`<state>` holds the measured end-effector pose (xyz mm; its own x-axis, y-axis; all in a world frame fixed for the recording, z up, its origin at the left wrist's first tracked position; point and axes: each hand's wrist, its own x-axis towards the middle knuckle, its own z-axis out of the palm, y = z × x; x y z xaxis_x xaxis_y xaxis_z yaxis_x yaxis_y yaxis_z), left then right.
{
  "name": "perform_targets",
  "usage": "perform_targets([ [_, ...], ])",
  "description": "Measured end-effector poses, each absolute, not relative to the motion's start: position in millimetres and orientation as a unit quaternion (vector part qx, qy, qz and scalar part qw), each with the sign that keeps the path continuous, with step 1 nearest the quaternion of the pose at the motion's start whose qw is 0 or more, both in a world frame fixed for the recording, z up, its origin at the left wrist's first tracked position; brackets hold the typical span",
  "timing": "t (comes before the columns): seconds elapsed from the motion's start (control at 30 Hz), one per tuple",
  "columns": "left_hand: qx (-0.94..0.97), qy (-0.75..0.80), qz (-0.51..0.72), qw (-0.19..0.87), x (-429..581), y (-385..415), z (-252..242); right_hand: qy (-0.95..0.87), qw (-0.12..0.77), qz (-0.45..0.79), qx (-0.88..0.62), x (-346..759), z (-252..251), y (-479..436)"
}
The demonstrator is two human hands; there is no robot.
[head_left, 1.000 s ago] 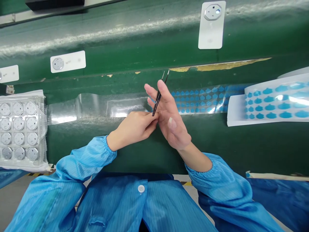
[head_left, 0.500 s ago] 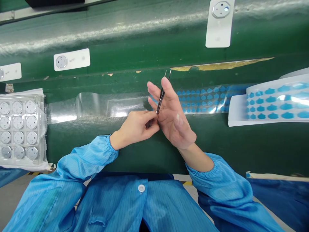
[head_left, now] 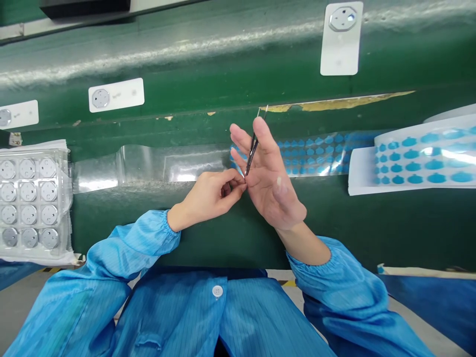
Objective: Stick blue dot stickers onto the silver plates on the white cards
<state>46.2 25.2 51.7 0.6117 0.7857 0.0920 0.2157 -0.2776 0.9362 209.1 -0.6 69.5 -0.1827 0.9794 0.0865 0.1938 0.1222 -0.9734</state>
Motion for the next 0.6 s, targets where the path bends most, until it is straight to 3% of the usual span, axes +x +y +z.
perform_targets([
  [0.13, 0.778, 0.357, 0.272, 0.44, 42, 31, 56, -0.61, 0.439, 0.443, -0.489, 209, 67, -1],
  [0.4, 0.773, 0.442, 0.298, 0.344, 11, 62, 92, -0.493, 0.6, 0.285, -0.562, 221, 61, 11],
  [0.6, 0.797, 0.464, 0.285, 0.262, -17, 77, 127, -0.529, 0.571, 0.176, -0.603, 237, 68, 17],
])
